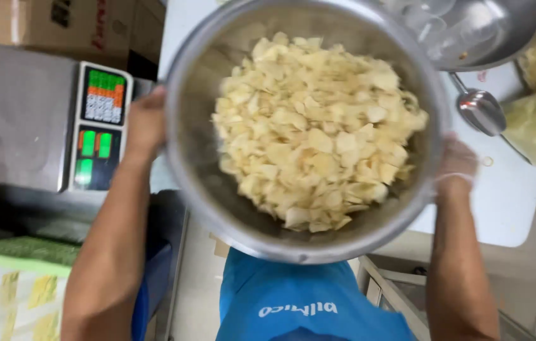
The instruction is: Mixing fried chips with seasoning powder in a large metal bowl by hand
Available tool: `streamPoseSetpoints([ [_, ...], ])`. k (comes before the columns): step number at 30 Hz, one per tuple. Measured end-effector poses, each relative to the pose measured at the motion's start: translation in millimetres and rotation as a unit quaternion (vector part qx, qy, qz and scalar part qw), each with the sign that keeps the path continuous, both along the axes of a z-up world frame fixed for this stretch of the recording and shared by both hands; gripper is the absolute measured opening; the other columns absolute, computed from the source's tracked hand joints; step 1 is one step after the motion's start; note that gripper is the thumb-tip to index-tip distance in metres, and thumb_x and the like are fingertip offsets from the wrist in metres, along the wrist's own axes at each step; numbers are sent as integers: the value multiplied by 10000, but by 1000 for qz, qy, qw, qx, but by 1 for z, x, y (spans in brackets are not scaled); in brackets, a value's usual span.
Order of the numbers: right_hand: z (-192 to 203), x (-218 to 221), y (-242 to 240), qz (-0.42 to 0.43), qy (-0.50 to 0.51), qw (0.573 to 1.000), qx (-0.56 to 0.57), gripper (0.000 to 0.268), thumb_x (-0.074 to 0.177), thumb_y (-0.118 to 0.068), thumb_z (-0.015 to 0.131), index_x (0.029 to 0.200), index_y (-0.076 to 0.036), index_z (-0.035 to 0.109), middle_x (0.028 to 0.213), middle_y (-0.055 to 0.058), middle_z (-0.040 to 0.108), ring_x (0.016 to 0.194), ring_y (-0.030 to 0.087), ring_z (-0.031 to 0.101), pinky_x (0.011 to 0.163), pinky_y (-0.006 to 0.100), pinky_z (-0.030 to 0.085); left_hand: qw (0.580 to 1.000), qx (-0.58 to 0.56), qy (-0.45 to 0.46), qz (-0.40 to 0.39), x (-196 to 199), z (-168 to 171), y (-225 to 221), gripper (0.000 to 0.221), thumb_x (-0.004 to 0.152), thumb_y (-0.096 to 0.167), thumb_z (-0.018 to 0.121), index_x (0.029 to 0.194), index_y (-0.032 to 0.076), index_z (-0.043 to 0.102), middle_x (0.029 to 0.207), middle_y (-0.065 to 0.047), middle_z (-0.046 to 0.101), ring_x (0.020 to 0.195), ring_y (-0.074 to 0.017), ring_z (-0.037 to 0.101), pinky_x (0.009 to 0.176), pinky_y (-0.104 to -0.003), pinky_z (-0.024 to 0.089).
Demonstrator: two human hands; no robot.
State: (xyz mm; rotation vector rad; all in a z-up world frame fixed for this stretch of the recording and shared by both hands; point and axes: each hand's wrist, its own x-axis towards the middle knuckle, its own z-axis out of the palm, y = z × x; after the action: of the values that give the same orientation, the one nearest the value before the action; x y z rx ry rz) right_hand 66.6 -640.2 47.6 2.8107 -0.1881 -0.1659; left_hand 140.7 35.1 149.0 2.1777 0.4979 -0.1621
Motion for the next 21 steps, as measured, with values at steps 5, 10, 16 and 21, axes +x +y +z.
streamPoseSetpoints([
  [5, -15, 5, 22, -109, 0, 968, 226, 771, 1246, -410, 171, 932, 66, 689, 879, 330, 693, 848, 551, 652, 730, 651, 420, 991, 63, -24, 116, -54, -45, 15, 614, 1123, 502, 462, 807, 12, 651, 816, -180, 706, 784, -214, 535, 691, -493, 417],
  [10, -4, 14, -7, 34, 74, 996, 21, 184, 1041, -246, 499, 1129, -115, 593, 859, 111, 749, 787, 369, 757, 646, 463, 587, 993, 11, 5, 114, -63, -19, -25, 533, 1136, 400, 458, 717, 79, 531, 689, -24, 556, 719, -176, 469, 653, -418, 392],
  [16, -60, 9, 32, -264, -152, 815, 493, 529, 1118, -532, 568, 1033, -41, 747, 921, 256, 721, 998, 466, 691, 858, 512, 502, 986, 11, -105, 133, -68, -134, 1, 486, 1142, 370, 528, 814, 47, 682, 681, -158, 629, 710, -340, 585, 679, -420, 466],
  [21, -7, 2, 67, -245, -132, 858, 432, 572, 1137, -566, 526, 1021, -36, 708, 935, 267, 703, 1026, 491, 657, 835, 561, 498, 978, -31, -134, 158, -87, -166, -6, 469, 1155, 318, 551, 763, 70, 621, 609, -59, 551, 621, -152, 490, 620, -312, 410],
])
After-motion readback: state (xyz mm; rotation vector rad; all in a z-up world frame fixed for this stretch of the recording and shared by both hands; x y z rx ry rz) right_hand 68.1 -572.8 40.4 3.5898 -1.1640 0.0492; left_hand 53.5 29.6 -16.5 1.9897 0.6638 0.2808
